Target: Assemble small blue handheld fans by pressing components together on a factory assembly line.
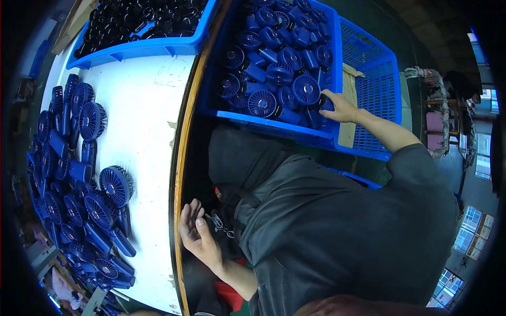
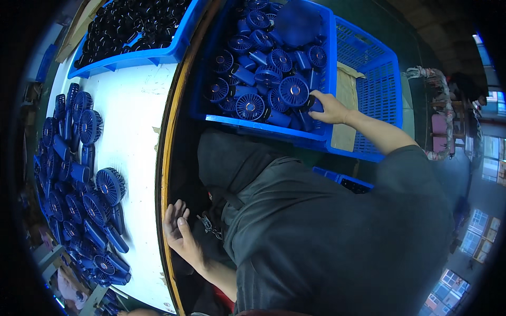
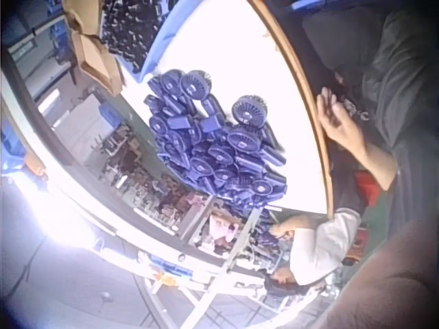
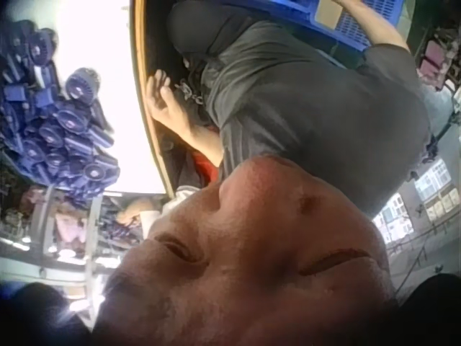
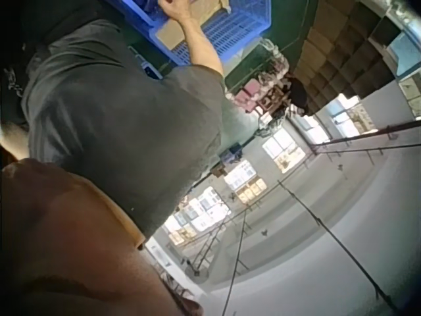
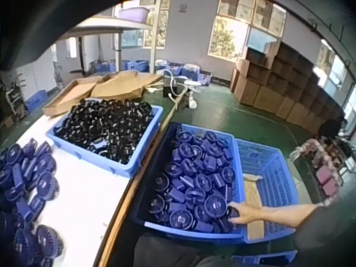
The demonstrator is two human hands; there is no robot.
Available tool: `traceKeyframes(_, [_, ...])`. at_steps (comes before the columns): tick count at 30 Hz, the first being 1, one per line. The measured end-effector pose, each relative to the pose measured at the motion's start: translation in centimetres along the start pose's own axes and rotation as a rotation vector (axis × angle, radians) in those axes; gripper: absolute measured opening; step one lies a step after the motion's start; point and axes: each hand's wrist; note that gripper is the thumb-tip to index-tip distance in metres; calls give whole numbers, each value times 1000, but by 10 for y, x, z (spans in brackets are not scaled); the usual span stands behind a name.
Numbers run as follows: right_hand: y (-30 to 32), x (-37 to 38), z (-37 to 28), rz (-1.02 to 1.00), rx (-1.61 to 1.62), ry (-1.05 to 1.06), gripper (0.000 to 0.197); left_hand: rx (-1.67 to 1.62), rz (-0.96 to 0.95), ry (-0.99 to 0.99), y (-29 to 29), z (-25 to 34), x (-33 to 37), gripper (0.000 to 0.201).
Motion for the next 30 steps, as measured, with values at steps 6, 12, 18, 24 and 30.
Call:
traceKeyframes(6, [-37,12,35,69,-416,48,60,42,16,17,-1,7,0,40])
traceKeyframes(12, [-7,42,-29,-57,-572,-47,31,59,184,-58,29,10,-20,37])
traceKeyframes(18, [-34,49,-132,92,55,363,19,297,631,-232,98,33,-10,39])
traceKeyframes(24, [-93,42,-234,-125,218,795,14,872,1006,-165,218,25,-7,61])
traceKeyframes(30, [-128,26,-298,-271,328,1025,14,558,1171,104,364,-27,14,77])
Point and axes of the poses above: each hand's wrist, its own x-axis towards the middle knuckle, its own y-axis out of the back of the hand, z = x × y, and after that the axes turned 6 degrees about -y, right-handed
